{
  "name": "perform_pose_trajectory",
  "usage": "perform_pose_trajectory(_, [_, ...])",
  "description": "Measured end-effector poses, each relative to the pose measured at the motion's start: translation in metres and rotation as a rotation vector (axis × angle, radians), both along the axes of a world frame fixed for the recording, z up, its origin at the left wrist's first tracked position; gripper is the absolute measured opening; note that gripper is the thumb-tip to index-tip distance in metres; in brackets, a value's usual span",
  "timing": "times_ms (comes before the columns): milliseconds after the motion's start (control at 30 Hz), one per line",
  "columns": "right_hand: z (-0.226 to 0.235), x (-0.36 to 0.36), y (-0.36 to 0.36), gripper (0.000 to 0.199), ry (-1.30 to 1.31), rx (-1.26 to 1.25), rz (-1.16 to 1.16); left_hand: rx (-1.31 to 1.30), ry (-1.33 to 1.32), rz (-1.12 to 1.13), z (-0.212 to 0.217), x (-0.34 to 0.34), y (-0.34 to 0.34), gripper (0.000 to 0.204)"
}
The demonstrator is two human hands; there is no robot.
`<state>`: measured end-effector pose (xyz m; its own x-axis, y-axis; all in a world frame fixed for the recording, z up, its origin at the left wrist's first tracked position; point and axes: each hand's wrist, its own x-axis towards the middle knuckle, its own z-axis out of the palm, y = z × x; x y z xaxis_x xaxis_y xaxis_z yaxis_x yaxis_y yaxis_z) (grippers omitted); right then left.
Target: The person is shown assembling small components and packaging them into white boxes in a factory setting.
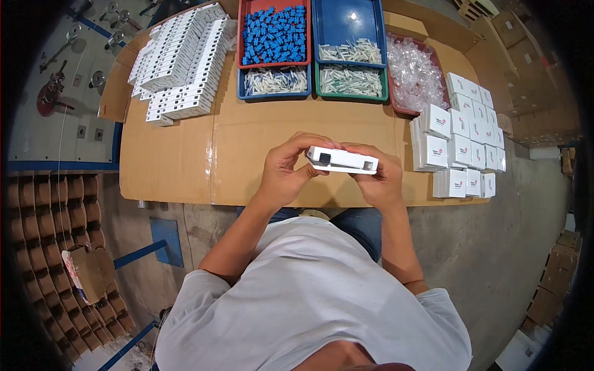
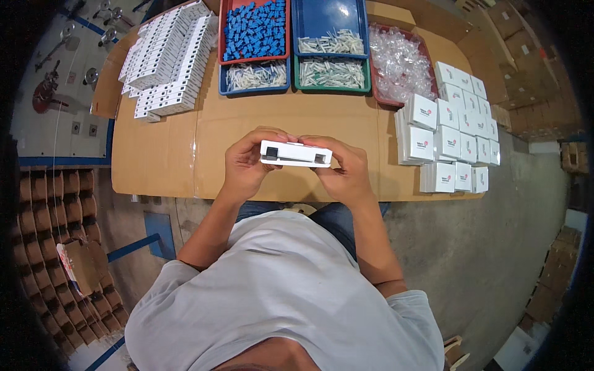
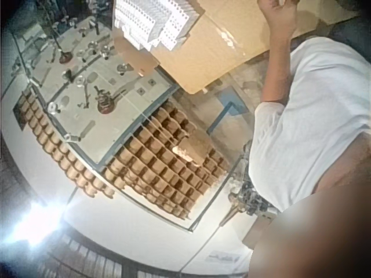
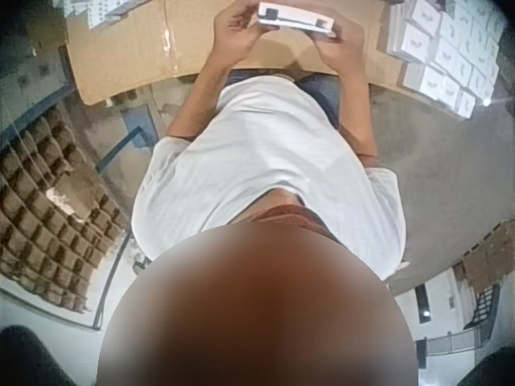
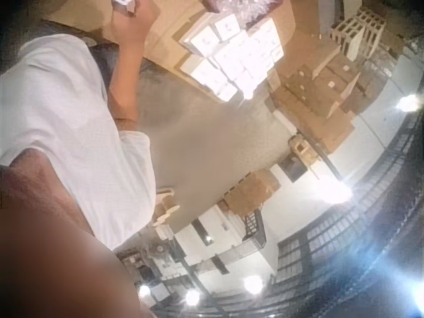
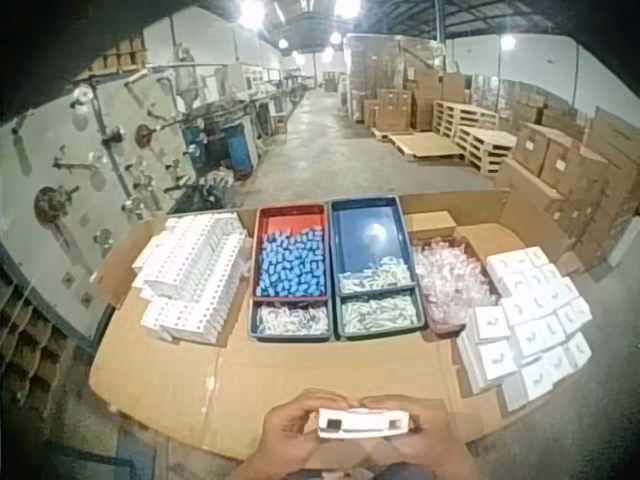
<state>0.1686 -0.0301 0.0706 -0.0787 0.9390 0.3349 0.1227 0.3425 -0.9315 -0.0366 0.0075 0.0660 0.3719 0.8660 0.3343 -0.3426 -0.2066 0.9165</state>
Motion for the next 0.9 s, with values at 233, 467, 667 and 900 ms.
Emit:
perform_pose_trajectory(233, [0.001, -0.003, -0.001, 0.039, 0.051, -0.096, -0.004, -0.068, -0.022, 0.019, -0.005, -0.002, 0.0, 0.031])
perform_pose_trajectory(467, [0.004, -0.002, -0.001, 0.04, -0.004, -0.059, 0.013, 0.013, 0.0, -0.005, -0.006, -0.003, 0.002, 0.028])
perform_pose_trajectory(667, [0.015, -0.004, -0.003, 0.039, 0.189, -0.043, -0.004, -0.075, 0.039, 0.021, -0.003, 0.002, -0.003, 0.037])
perform_pose_trajectory(900, [0.007, -0.004, -0.003, 0.035, 0.108, -0.012, -0.028, -0.042, 0.0, -0.003, -0.008, 0.001, 0.001, 0.039])
